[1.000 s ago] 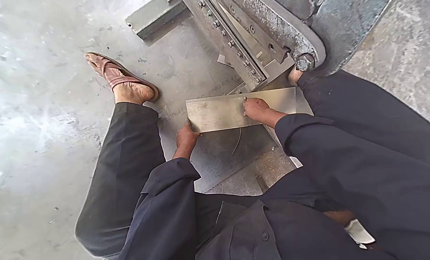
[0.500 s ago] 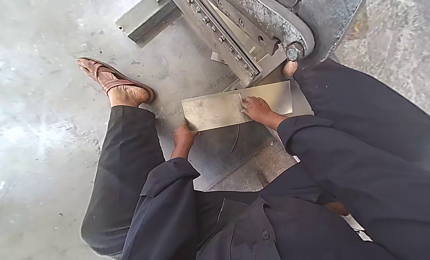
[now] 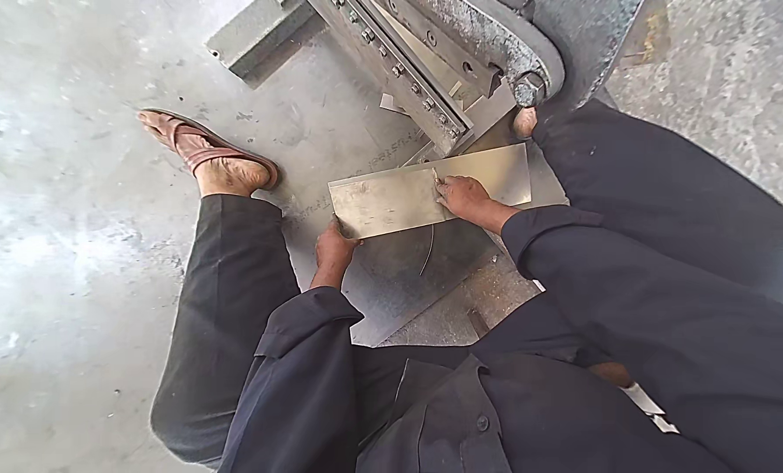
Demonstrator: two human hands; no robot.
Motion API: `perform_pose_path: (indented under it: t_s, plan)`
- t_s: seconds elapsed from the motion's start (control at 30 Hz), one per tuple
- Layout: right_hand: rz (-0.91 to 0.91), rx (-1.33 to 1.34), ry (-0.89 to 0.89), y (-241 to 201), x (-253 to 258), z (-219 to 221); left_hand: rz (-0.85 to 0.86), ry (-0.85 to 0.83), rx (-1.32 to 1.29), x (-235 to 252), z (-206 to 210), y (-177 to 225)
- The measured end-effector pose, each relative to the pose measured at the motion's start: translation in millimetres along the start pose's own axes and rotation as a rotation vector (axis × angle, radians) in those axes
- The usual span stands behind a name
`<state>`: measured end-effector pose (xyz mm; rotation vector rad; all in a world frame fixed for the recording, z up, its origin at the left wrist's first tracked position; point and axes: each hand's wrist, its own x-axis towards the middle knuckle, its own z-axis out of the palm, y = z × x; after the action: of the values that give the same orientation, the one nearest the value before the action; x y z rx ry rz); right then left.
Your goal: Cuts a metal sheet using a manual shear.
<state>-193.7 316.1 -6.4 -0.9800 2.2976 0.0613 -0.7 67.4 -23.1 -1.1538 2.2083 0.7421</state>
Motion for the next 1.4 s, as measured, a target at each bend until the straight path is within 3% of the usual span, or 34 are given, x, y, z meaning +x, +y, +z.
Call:
perform_pose_path:
  t_s: [0.5, 0.7, 1.4]
  plan:
    - [-0.023, -0.125, -0.09, -9.1, -6.4, 4.8, 0.022, 0.017, -0.019, 2.8, 3.5, -3.6]
    - [-0.033, -0.151, -0.016, -11.3, -7.6, 14.9, 0.031, 0.017, -0.024, 5.5, 3.3, -6.7]
    - [0.01, -0.131, -0.02, -10.8, -9.4, 15.2, 0.06, 0.011, -0.028, 4.2, 3.2, -8.4]
